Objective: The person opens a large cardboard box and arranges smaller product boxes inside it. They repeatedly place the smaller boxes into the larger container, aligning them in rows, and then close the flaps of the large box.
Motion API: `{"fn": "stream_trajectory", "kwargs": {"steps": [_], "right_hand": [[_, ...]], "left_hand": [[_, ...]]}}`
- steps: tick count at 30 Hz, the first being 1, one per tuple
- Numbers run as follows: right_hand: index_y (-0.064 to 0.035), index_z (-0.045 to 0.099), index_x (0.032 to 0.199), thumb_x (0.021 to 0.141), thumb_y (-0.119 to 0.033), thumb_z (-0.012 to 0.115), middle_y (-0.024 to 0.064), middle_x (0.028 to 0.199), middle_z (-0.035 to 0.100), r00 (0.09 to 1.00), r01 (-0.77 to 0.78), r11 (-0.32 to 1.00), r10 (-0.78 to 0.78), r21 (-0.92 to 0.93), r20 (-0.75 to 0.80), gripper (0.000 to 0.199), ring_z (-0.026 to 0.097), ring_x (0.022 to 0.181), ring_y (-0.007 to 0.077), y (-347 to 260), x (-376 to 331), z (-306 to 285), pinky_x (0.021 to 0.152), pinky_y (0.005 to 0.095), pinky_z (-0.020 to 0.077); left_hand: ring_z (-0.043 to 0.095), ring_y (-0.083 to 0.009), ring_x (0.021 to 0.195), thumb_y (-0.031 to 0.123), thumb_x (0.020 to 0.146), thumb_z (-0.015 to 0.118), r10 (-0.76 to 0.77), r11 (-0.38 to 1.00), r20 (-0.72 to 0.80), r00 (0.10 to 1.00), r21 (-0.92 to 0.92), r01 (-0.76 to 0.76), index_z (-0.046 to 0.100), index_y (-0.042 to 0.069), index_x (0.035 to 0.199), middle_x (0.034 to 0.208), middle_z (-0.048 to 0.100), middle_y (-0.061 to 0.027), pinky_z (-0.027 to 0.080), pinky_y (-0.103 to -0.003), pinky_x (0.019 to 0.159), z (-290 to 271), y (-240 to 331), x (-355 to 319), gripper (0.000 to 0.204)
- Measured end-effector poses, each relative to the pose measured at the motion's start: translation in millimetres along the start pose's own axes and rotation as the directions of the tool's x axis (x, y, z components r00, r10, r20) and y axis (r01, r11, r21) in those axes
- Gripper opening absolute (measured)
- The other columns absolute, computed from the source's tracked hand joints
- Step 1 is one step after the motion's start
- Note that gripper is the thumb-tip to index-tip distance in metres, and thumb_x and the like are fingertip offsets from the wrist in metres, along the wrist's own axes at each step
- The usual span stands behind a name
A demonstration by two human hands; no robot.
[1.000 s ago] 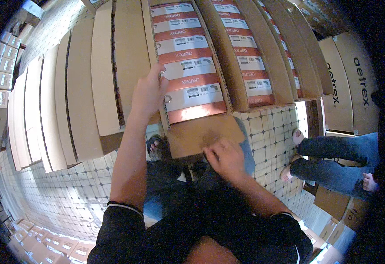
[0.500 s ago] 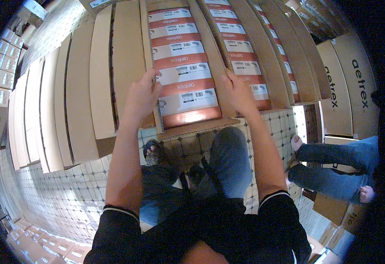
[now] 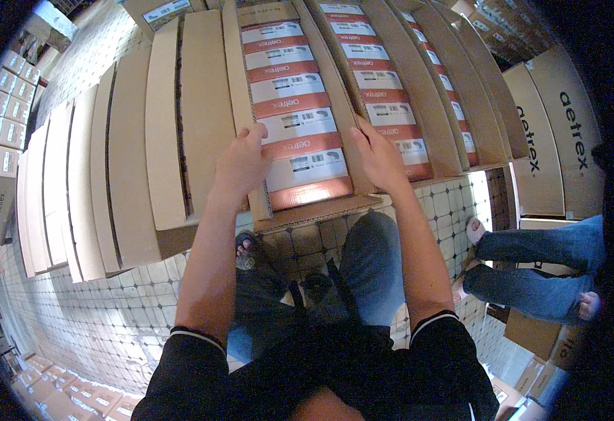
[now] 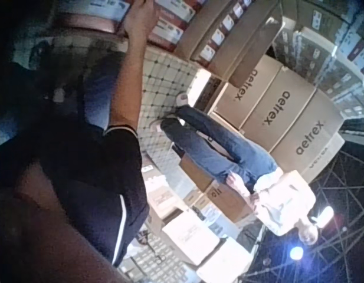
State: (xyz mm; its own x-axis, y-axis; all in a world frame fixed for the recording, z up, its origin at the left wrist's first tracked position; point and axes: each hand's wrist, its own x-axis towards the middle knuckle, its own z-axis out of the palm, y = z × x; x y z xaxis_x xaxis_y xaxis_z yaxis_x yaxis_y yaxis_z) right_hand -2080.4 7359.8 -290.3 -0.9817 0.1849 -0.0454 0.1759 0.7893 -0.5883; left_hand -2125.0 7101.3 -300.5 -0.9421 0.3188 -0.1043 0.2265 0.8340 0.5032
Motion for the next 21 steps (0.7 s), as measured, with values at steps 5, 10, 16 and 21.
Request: {"fn": "stream_trajectory", "kwargs": {"steps": [5, 10, 16, 21], "right_hand": [[-0.0109, 0.053, 0.139, 0.1, -0.043, 0.047, 0.024, 0.124, 0.062, 0.997, -0.061, 0.998, 0.061, 0.004, 0.041, 0.05, 0.059, 0.116, 0.0425, -1, -1, 0, 0.098, 0.0451, 0.0459], [-0.0098, 0.054, 0.138, 0.1, -0.041, 0.047, 0.0251, 0.124, 0.062, 1.0, -0.009, 1.0, 0.009, 0.004, -0.005, 0.05, 0.058, 0.116, 0.043, -3, -1, 0, 0.099, 0.0448, 0.0454], [-0.0107, 0.054, 0.138, 0.1, -0.041, 0.045, 0.0246, 0.124, 0.062, 0.999, -0.032, 0.999, 0.032, 0.027, 0.007, 0.05, 0.057, 0.117, 0.0436, -7, -3, -1, 0.101, 0.0485, 0.044], [-0.0126, 0.053, 0.139, 0.1, -0.04, 0.046, 0.0236, 0.122, 0.063, 0.999, -0.047, 0.999, 0.046, 0.027, 0.012, 0.049, 0.06, 0.113, 0.0441, -8, -3, -1, 0.098, 0.0485, 0.0464]], "left_hand": [[0.059, -0.0439, 0.11, 0.01, 0.084, 0.064, 0.121, 0.989, 0.009, 0.993, -0.09, -0.119, 0.055, 0.009, 0.115, 0.117, 0.06, -0.0219, 0.05, -0.049, 0.091, -6, -20, 4, 0.032], [0.062, -0.0406, 0.1, 0.016, 0.094, 0.055, 0.144, 0.985, 0.076, 0.987, -0.11, -0.135, 0.052, 0.008, 0.121, 0.113, 0.056, -0.0213, 0.05, -0.048, 0.089, -11, -24, 4, 0.028], [0.06, -0.0388, 0.094, 0.015, 0.092, 0.056, 0.16, 0.982, 0.099, 0.982, -0.117, -0.148, 0.051, 0.006, 0.106, 0.105, 0.055, -0.0195, 0.049, -0.047, 0.083, -18, -30, 5, 0.018], [0.058, -0.0373, 0.092, 0.013, 0.09, 0.059, 0.16, 0.971, 0.133, 0.978, -0.198, -0.132, 0.049, 0.006, 0.1, 0.1, 0.054, -0.0179, 0.048, -0.046, 0.08, -22, -36, 5, 0.016]]}}
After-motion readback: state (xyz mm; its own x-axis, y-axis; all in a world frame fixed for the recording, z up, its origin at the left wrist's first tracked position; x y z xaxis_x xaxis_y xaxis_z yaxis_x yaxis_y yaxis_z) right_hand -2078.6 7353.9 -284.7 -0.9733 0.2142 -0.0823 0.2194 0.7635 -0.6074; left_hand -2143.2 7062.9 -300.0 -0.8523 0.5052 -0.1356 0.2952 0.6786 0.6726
